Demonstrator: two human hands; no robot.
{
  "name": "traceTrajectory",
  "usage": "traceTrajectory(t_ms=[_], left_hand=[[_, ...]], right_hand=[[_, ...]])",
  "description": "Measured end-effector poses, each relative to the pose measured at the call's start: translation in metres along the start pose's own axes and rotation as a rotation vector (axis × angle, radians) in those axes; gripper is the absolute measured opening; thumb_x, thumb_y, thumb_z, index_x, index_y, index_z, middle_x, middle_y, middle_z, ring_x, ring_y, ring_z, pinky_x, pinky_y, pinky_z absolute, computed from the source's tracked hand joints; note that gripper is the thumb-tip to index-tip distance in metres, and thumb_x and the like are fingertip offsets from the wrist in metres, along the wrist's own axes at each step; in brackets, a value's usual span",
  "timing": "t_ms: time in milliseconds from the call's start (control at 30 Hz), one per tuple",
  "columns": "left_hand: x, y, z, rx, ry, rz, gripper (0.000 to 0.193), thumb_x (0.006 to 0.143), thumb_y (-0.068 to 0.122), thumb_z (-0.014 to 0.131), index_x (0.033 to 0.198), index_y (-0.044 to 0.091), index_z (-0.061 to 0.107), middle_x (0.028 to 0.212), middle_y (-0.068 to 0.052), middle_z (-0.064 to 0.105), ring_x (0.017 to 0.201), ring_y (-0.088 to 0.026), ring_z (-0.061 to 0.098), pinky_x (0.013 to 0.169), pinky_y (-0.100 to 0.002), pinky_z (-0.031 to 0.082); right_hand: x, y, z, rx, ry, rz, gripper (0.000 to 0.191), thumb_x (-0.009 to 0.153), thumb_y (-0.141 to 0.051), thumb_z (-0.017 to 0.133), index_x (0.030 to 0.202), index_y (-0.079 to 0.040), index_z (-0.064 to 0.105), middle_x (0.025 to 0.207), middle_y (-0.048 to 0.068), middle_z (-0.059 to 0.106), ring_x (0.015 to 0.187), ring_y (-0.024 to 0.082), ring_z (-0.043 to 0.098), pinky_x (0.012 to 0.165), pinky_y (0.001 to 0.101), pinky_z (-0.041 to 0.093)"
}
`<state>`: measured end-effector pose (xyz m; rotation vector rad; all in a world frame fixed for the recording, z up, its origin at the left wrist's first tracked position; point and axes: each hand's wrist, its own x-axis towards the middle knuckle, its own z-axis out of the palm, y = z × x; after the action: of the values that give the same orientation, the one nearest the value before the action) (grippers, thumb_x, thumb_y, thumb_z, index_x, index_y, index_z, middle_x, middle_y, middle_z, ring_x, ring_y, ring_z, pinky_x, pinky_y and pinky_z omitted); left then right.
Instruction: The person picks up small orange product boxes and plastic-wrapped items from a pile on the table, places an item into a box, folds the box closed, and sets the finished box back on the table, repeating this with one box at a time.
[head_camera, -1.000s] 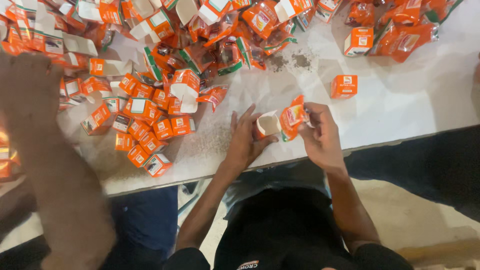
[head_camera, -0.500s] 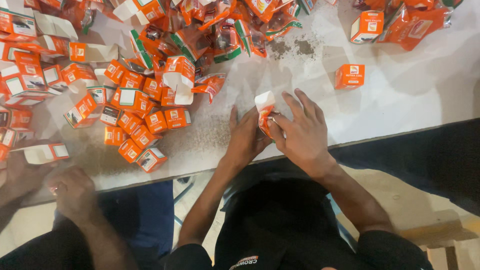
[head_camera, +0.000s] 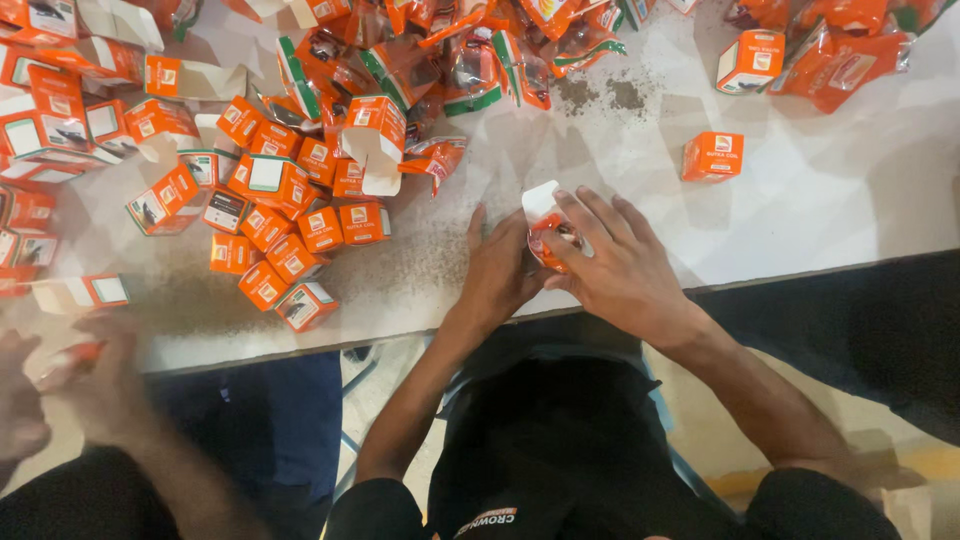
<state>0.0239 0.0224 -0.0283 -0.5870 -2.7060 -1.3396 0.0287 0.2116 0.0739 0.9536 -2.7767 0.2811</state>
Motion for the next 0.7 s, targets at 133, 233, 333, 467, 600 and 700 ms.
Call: traceTrajectory(t_ms=[133,233,333,467,600,700], left_hand=[[-0.002,0.0,0.004,0.016,0.003,-0.011,0.074,0.079,0.037,0.089,0.138,0.013,0.051,0.127,-0.006,0.067,0.131,-0.026,0.059,0.122,-0.067,0.016],[-0.002,0.0,0.004,-0.002,0.018,0.004,0.08,0.077,0.035,0.088,0.142,0.009,0.05,0.134,-0.01,0.065,0.131,-0.028,0.057,0.117,-0.069,0.015],[0.0,0.001,0.003,0.001,0.02,0.003,0.078,0.078,0.038,0.089,0.141,0.01,0.053,0.127,-0.007,0.067,0.133,-0.027,0.058,0.12,-0.068,0.019],[0.0,0.003,-0.002,0.051,0.069,0.076,0.074,0.079,0.04,0.088,0.135,0.008,0.052,0.132,-0.011,0.065,0.133,-0.029,0.057,0.12,-0.064,0.022],[-0.006,0.0,-0.007,0.036,0.062,0.082,0.083,0.079,0.03,0.089,0.146,0.001,0.048,0.131,-0.019,0.06,0.123,-0.034,0.056,0.11,-0.052,0.037],[-0.013,-0.003,-0.005,-0.123,0.079,0.011,0.084,0.084,0.017,0.086,0.153,-0.001,0.042,0.132,-0.017,0.061,0.119,-0.03,0.061,0.103,-0.042,0.05]], right_hand=[[0.009,0.002,0.013,0.022,-0.061,0.021,0.027,0.092,-0.036,0.078,0.112,-0.021,0.068,0.152,0.011,0.05,0.142,0.032,0.052,0.114,0.0469,0.044],[0.007,0.002,0.016,0.116,0.019,0.067,0.026,0.088,-0.033,0.078,0.109,-0.02,0.069,0.149,0.011,0.053,0.135,0.033,0.056,0.107,0.0472,0.046],[-0.003,0.005,0.006,0.349,0.065,0.026,0.049,0.086,-0.031,0.078,0.129,-0.01,0.069,0.147,0.021,0.051,0.121,0.038,0.057,0.098,0.0498,0.048],[-0.007,0.0,0.001,0.106,0.076,0.056,0.037,0.087,-0.016,0.073,0.123,-0.019,0.073,0.148,0.019,0.053,0.125,0.035,0.061,0.099,0.0466,0.051],[0.001,-0.005,0.008,0.097,0.011,0.083,0.028,0.084,-0.018,0.071,0.112,-0.015,0.072,0.14,0.018,0.057,0.124,0.035,0.062,0.093,0.0486,0.052],[0.003,-0.004,0.016,0.136,-0.078,0.158,0.022,0.089,-0.02,0.073,0.11,-0.014,0.072,0.131,0.019,0.058,0.112,0.036,0.065,0.083,0.0502,0.053]])
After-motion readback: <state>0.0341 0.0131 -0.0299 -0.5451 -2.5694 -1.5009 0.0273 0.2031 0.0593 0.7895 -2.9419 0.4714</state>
